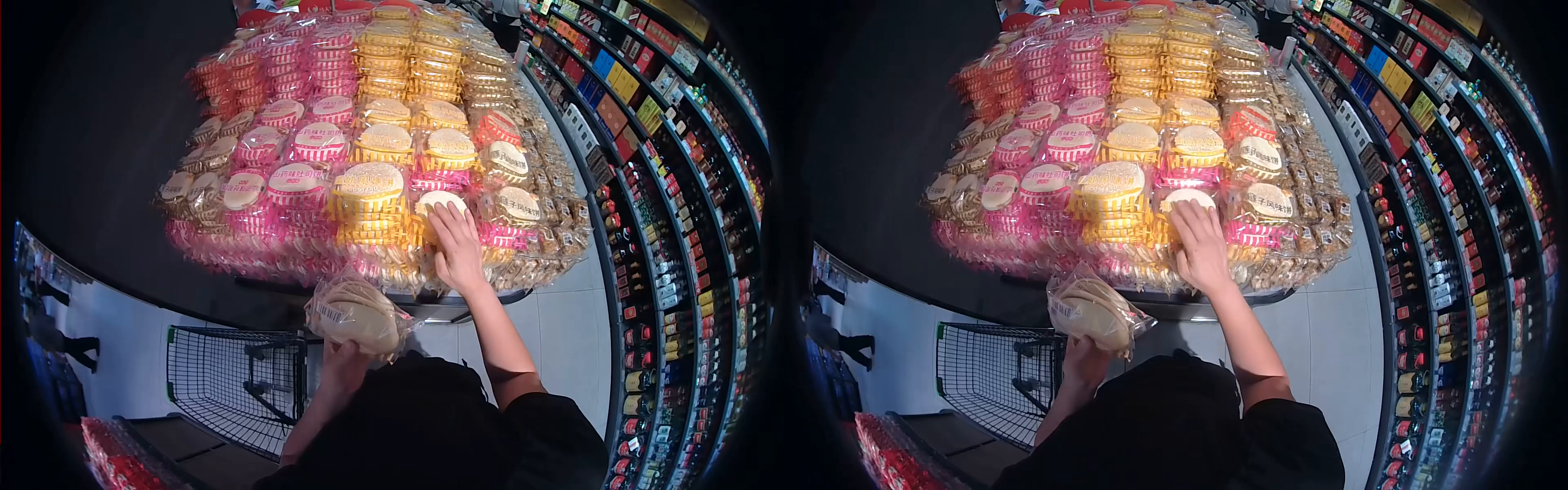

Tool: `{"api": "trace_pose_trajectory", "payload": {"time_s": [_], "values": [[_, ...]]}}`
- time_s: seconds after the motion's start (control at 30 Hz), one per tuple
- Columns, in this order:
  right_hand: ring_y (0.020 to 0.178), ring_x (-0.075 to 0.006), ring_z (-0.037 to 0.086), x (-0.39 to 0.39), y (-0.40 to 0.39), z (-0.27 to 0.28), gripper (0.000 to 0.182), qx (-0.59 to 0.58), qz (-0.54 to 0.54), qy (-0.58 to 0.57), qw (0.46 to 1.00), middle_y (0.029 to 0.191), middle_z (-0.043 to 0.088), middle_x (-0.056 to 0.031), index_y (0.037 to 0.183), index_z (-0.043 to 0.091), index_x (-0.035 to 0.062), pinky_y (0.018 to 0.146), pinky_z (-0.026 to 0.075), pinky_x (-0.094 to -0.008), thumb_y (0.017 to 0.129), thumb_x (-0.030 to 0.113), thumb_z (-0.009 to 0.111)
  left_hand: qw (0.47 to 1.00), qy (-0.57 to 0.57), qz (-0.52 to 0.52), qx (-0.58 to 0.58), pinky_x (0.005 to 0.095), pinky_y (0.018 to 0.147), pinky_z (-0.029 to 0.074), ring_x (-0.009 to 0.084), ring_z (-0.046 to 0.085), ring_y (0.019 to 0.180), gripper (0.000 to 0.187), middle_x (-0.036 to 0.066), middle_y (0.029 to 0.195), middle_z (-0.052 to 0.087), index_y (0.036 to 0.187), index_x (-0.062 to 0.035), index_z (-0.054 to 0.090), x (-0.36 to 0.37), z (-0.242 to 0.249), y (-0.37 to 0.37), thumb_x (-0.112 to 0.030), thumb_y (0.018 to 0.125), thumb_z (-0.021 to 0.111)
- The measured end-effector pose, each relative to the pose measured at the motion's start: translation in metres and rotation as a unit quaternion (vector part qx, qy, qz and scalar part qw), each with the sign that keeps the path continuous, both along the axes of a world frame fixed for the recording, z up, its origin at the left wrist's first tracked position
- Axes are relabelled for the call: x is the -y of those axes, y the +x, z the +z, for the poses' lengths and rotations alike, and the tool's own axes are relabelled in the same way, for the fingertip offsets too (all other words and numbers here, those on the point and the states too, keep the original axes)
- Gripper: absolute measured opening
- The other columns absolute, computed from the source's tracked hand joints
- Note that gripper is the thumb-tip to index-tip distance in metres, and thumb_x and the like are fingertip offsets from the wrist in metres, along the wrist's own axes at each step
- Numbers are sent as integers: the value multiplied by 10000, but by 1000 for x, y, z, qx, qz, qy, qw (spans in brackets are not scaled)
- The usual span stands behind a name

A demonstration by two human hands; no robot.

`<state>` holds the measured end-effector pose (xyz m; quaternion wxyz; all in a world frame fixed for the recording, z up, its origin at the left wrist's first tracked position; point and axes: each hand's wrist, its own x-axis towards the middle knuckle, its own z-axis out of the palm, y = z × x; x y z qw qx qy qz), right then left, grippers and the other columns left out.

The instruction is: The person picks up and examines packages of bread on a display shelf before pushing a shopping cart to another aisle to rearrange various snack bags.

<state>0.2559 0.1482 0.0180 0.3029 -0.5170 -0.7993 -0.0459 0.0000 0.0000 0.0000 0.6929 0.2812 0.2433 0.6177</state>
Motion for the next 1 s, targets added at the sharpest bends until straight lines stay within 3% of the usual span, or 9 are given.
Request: {"api": "trace_pose_trajectory", "payload": {"time_s": [0.07,0.1,0.17,0.4,0.47,0.7,0.8,0.9,1.0], "values": [[1285,-357,549,18,-6,7,485,-146,84,73,983,1349,592,-210,1344,578,19,1135,350,-505,877,146,552,1000,-12,-4,1,476,1070,460,295,531,1299,862,116,1430,508,1483,-37,344,0,-6,-5,-335,827,819],[1285,-357,549,40,-3,9,485,-129,90,47,986,1349,592,-210,1344,578,19,1135,350,-505,877,146,552,999,-36,4,20,476,1070,460,295,531,1299,862,116,1430,508,1483,-37,344,13,-15,2,-335,827,819],[1227,-380,589,62,-17,12,472,-371,250,-129,885,1306,612,-225,1318,590,-8,1068,435,-454,896,202,580,998,-54,25,8,436,1046,488,261,596,1215,704,121,1332,583,1433,-22,415,7,-16,-7,-147,850,790],[1185,-338,625,109,-62,28,675,-291,207,-143,923,1293,621,-206,1373,532,3,1001,488,-380,803,233,812,993,-85,64,-50,382,1043,488,241,601,1209,618,129,1319,594,1407,14,436,2,-2,-3,-13,863,728],[1111,-228,644,110,-63,16,649,-381,153,-217,886,1235,658,-139,1303,575,4,969,496,-363,753,180,870,991,-79,75,-83,383,1054,477,241,597,1215,640,127,1319,594,1399,19,437,3,-2,-3,-5,840,747],[1050,-163,641,115,-58,20,467,-378,169,-216,884,1144,672,-101,1108,583,21,926,499,-317,760,137,872,984,-2,95,-152,384,1048,482,240,603,1200,691,114,1293,603,1387,18,433,4,2,-2,-37,801,795],[1055,-232,668,120,-47,22,405,-419,183,-319,830,1178,670,-126,1024,548,22,916,519,-345,782,147,847,978,33,115,-169,388,1031,496,233,609,1187,601,120,1278,609,1386,12,433,4,-7,-4,-23,864,729],[1078,-275,675,123,-41,36,301,-538,218,-272,768,1134,697,-145,958,521,38,920,536,-383,823,91,785,981,-54,152,-107,385,1019,502,229,617,1174,493,133,1272,610,1384,10,435,4,-6,-7,-44,941,647],[1172,-367,645,119,-30,56,145,-326,238,89,911,1124,720,-165,835,525,57,945,560,-457,830,-15,651,987,-49,129,-89,373,998,514,219,632,1147,427,136,1275,614,1392,5,435,3,-11,-13,-114,1007,575]]}}
